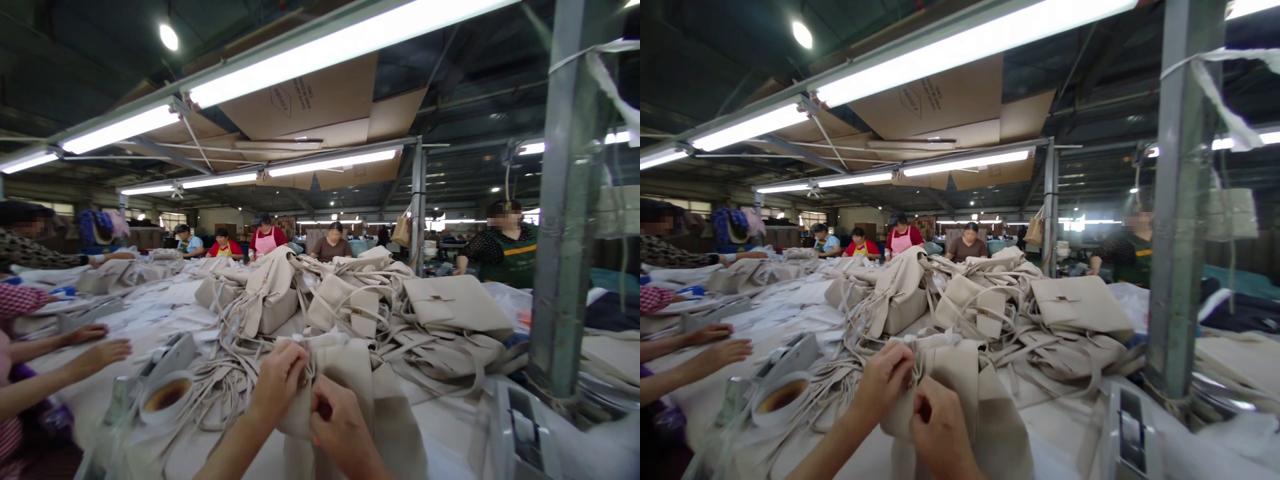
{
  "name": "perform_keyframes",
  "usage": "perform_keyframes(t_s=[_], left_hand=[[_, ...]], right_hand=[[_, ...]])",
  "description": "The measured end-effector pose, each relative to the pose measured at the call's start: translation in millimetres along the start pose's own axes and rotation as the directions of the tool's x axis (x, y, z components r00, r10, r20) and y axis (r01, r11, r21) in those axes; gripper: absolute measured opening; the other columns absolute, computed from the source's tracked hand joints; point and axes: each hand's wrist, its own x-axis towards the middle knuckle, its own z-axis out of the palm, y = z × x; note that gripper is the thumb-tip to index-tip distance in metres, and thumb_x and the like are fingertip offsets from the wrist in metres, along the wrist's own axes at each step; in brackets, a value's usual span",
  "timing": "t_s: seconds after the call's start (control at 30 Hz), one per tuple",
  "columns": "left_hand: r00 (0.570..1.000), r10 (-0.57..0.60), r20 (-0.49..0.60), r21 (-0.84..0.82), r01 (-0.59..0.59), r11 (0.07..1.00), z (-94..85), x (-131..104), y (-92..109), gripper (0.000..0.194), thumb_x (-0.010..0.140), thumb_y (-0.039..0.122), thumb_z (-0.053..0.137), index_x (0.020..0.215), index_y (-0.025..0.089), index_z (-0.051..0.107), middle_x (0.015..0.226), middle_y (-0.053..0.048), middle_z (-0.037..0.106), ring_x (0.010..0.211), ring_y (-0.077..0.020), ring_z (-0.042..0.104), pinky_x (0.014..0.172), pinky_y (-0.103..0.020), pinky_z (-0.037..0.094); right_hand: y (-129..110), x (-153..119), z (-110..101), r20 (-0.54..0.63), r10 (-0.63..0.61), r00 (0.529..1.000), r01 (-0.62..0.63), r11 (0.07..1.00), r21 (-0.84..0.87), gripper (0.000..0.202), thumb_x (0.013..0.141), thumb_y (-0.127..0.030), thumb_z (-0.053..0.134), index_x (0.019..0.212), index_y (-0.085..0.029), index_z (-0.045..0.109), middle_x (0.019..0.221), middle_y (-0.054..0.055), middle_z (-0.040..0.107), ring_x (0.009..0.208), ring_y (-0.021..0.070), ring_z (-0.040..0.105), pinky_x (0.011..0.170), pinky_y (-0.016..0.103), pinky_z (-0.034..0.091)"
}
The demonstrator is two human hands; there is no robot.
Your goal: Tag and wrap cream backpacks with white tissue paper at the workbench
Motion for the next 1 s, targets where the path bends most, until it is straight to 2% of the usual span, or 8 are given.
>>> perform_keyframes(t_s=[0.1, 0.23, 0.37, 0.7, 0.8, 0.87, 0.93, 1.0], left_hand=[[0.980, 0.182, -0.085, 0.095, -0.174, 0.980, -0.5, -4.8, 6.3, 0.022, 0.088, 0.023, 0.045, 0.077, 0.022, 0.063, 0.081, -0.004, 0.064, 0.080, -0.0181, 0.060, 0.075, -0.029, 0.046], [0.968, -0.022, -0.248, 0.026, 0.029, 0.999, 1.2, -12.8, 4.0, 0.011, 0.077, 0.027, 0.062, 0.086, 0.021, 0.060, 0.078, -0.001, 0.060, 0.071, -0.0171, 0.057, 0.068, -0.029, 0.046], [0.927, -0.374, 0.042, -0.245, 0.372, 0.895, 8.4, -22.5, -3.2, 0.019, 0.069, 0.038, 0.065, 0.071, 0.020, 0.057, 0.059, 0.003, 0.054, 0.055, -0.0144, 0.050, 0.054, -0.026, 0.040], [0.792, -0.507, 0.340, -0.539, 0.606, 0.585, 25.3, -15.7, -3.0, 0.036, 0.066, 0.051, 0.070, 0.063, 0.019, 0.054, 0.054, 0.004, 0.054, 0.049, -0.0097, 0.041, 0.046, -0.021, 0.033], [0.822, -0.515, 0.244, -0.576, 0.550, 0.605, 28.6, -10.5, -8.3, 0.041, 0.063, 0.054, 0.074, 0.065, 0.018, 0.055, 0.049, 0.008, 0.044, 0.046, -0.0068, 0.032, 0.044, -0.018, 0.025], [0.839, -0.512, 0.185, -0.588, 0.512, 0.626, 29.9, -6.0, -13.1, 0.045, 0.059, 0.057, 0.076, 0.064, 0.017, 0.056, 0.049, 0.009, 0.041, 0.047, -0.0060, 0.031, 0.044, -0.018, 0.024], [0.845, -0.504, 0.178, -0.594, 0.501, 0.629, 31.7, -1.3, -17.9, 0.048, 0.059, 0.060, 0.076, 0.061, 0.017, 0.054, 0.048, 0.009, 0.040, 0.047, -0.0060, 0.030, 0.044, -0.018, 0.025], [0.848, -0.500, 0.174, -0.607, 0.492, 0.624, 34.8, 2.2, -22.1, 0.048, 0.059, 0.060, 0.076, 0.060, 0.018, 0.052, 0.048, 0.009, 0.040, 0.047, -0.0062, 0.030, 0.044, -0.018, 0.025]], right_hand=[[2.0, -10.6, 10.5, 0.036, -0.205, 0.978, 0.208, 0.957, -0.201, 0.022, 0.053, -0.001, 0.044, 0.060, -0.021, 0.038, 0.057, -0.004, 0.046, 0.054, 0.0105, 0.041, 0.053, 0.027, 0.020], [9.4, -20.4, 10.8, 0.075, -0.129, 0.989, 0.142, 0.971, -0.194, 0.025, 0.049, 0.001, 0.045, 0.059, -0.021, 0.037, 0.056, -0.005, 0.046, 0.052, 0.0085, 0.042, 0.050, 0.023, 0.021], [9.9, -25.3, 2.0, 0.065, -0.064, 0.996, 0.074, 0.983, -0.165, 0.026, 0.048, 0.002, 0.045, 0.058, -0.020, 0.039, 0.056, -0.006, 0.046, 0.053, 0.0084, 0.042, 0.051, 0.023, 0.021], [1.1, -38.4, 3.7, -0.085, 0.012, 0.996, -0.018, 0.997, -0.069, 0.021, 0.057, -0.002, 0.050, 0.065, -0.020, 0.056, 0.063, -0.003, 0.059, 0.059, 0.0108, 0.052, 0.055, 0.022, 0.031], [2.3, -59.6, -32.1, -0.073, 0.012, 0.997, -0.017, 0.997, -0.069, 0.015, 0.076, -0.013, 0.051, 0.077, -0.021, 0.063, 0.074, 0.001, 0.067, 0.066, 0.0131, 0.059, 0.061, 0.021, 0.039], [7.1, -81.2, -76.1, -0.136, 0.160, 0.978, -0.186, 0.961, -0.205, 0.015, 0.084, -0.023, 0.049, 0.080, -0.022, 0.063, 0.076, 0.001, 0.068, 0.069, 0.0149, 0.061, 0.063, 0.023, 0.041], [17.4, -102.6, -127.8, -0.296, 0.394, 0.870, -0.486, 0.787, -0.380, 0.019, 0.087, -0.032, 0.048, 0.078, -0.023, 0.061, 0.072, 0.001, 0.067, 0.067, 0.0169, 0.061, 0.062, 0.027, 0.040], [32.0, -119.0, -173.6, -0.394, 0.556, 0.732, -0.670, 0.483, -0.564, 0.019, 0.084, -0.037, 0.052, 0.073, -0.023, 0.057, 0.071, 0.002, 0.067, 0.069, 0.0205, 0.062, 0.060, 0.030, 0.038]])
